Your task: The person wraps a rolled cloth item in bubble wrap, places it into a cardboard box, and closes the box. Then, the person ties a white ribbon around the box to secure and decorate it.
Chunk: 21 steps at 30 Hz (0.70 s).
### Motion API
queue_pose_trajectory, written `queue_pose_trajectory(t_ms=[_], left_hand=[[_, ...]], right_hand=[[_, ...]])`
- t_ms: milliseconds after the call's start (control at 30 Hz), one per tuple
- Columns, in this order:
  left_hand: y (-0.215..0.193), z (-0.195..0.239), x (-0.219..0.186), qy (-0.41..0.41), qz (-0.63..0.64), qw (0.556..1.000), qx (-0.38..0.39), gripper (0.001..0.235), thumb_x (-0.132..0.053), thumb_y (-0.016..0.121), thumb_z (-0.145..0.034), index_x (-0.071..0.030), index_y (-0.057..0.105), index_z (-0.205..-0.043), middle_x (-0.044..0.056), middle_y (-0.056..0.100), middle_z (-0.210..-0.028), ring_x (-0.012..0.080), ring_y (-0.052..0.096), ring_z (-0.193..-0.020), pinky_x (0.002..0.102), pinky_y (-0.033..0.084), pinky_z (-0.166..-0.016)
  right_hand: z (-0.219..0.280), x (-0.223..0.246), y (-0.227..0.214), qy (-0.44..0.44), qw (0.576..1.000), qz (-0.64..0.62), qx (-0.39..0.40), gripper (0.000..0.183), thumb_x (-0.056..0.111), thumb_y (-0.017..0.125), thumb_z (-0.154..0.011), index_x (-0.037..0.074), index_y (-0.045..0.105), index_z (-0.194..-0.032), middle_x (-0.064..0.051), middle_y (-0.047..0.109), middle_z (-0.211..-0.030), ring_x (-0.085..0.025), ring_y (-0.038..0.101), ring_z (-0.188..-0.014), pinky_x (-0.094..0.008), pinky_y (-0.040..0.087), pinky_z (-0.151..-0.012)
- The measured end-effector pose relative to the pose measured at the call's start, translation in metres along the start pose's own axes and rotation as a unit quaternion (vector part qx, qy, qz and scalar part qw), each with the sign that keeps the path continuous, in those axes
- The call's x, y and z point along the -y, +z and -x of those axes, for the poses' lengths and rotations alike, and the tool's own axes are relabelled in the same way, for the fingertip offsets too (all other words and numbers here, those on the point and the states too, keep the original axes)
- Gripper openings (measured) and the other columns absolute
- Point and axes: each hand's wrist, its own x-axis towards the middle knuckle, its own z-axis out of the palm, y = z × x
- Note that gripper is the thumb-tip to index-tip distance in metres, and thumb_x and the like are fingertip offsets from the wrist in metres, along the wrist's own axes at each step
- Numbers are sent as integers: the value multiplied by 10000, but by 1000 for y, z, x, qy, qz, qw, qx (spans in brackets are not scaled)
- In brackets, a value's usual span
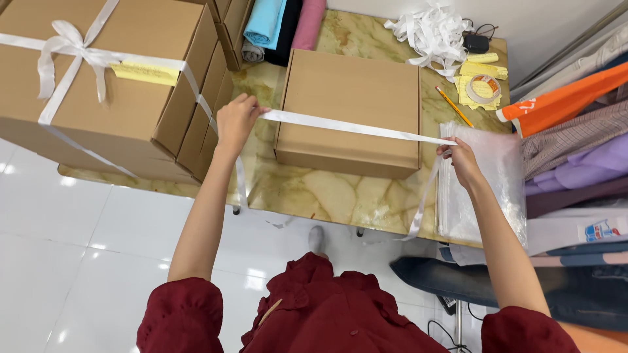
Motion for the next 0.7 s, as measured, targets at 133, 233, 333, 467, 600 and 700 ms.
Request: queue_pose_trajectory(t_ms=[133,233,333,467,600,700], left_hand=[[15,-34,8,6,29,1000,10,321,-518,681,-969,-203,655,-913,6,656,-878,362,712,-813,472,571,-710],[41,-59,20,-26,85,992,88,403,-572,659,-957,-170,688,-939,50,706,-923,389,710,-922,521,563,-777],[55,-81,23,-34,137,982,123,404,-540,669,-949,-141,732,-950,153,751,-973,449,692,-989,565,541,-815],[78,-99,27,-62,179,965,181,411,-549,697,-912,-142,746,-934,161,759,-1045,447,675,-1062,525,531,-869],[94,-112,37,-94,217,954,187,383,-541,708,-910,-160,737,-880,155,756,-965,442,679,-1017,499,528,-845],[112,-122,53,-104,234,950,178,360,-531,713,-913,-177,731,-852,134,743,-861,418,691,-959,456,523,-812]], right_hand=[[-42,-1,9,-2,999,11,-30,399,332,307,-1154,108,634,-1199,-11,673,-933,-132,487,-815,-278,292,-648],[-56,18,17,42,993,74,-87,555,453,425,-1132,-3,481,-1443,-245,432,-1493,-458,229,-1440,-519,139,-1169],[-87,25,22,17,996,36,-82,524,387,421,-1118,-46,561,-1378,-310,462,-1483,-463,307,-1458,-539,212,-1184],[-119,9,9,81,979,-178,60,67,163,474,-1030,132,522,-994,114,286,-713,-45,316,-570,-187,284,-538],[-121,14,14,62,987,-138,59,191,77,688,-859,62,583,-1018,134,320,-718,-3,320,-607,-161,243,-536],[-88,61,17,34,995,-79,42,285,131,761,-820,11,651,-1054,107,277,-710,-38,303,-656,-194,255,-587]])
